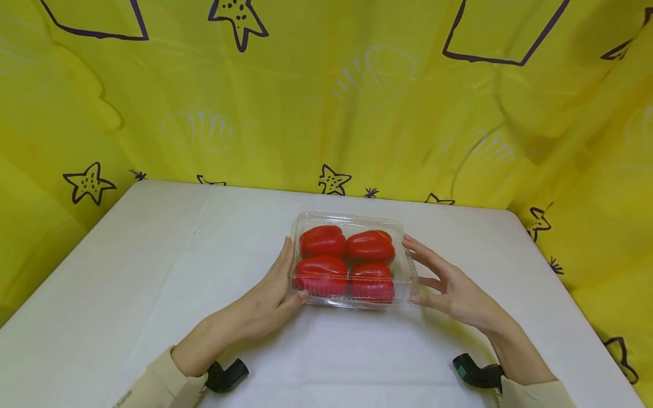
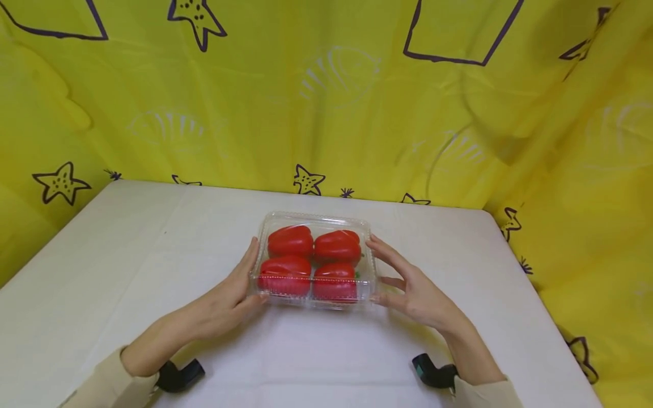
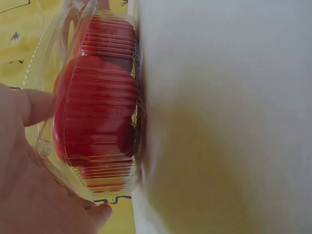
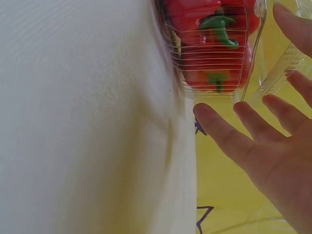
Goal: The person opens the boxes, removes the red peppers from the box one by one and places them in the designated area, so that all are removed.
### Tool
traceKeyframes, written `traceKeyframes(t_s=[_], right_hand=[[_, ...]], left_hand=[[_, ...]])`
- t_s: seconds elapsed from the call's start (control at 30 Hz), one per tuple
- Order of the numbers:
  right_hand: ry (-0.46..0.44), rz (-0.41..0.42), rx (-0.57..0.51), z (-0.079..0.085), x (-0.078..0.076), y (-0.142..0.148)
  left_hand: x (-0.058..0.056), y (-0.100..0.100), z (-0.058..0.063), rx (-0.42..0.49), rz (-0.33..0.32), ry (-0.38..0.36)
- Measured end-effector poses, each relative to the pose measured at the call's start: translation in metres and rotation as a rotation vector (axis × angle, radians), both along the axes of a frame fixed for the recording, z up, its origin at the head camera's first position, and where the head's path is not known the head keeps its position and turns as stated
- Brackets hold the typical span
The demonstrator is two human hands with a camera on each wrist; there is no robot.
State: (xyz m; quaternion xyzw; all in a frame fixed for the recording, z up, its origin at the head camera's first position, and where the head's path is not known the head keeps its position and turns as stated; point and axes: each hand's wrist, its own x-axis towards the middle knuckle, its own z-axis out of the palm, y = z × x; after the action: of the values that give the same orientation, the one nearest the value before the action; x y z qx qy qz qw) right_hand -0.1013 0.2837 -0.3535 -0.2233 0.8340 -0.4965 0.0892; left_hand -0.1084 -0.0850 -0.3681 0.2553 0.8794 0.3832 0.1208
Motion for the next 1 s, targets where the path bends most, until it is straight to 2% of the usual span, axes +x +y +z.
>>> traceKeyframes(t_s=[0.23, 0.5, 0.63, 0.87, 1.0], right_hand=[[-0.008, -0.020, 0.004, 0.000, 0.001, 0.001], [0.007, 0.001, -0.008, 0.002, 0.001, 0.001], [0.042, 0.021, -0.019, 0.006, 0.001, -0.001], [0.066, -0.026, 0.018, 0.011, 0.002, -0.005], [0.045, -0.052, 0.017, 0.014, 0.002, -0.004]], left_hand=[[0.001, 0.001, 0.003, -0.032, -0.019, 0.002], [0.002, -0.002, 0.008, -0.121, -0.021, 0.085], [-0.003, -0.010, 0.012, -0.160, -0.012, 0.101], [-0.015, -0.019, 0.014, -0.103, 0.040, 0.039], [-0.018, -0.020, 0.015, -0.158, 0.019, 0.073]])
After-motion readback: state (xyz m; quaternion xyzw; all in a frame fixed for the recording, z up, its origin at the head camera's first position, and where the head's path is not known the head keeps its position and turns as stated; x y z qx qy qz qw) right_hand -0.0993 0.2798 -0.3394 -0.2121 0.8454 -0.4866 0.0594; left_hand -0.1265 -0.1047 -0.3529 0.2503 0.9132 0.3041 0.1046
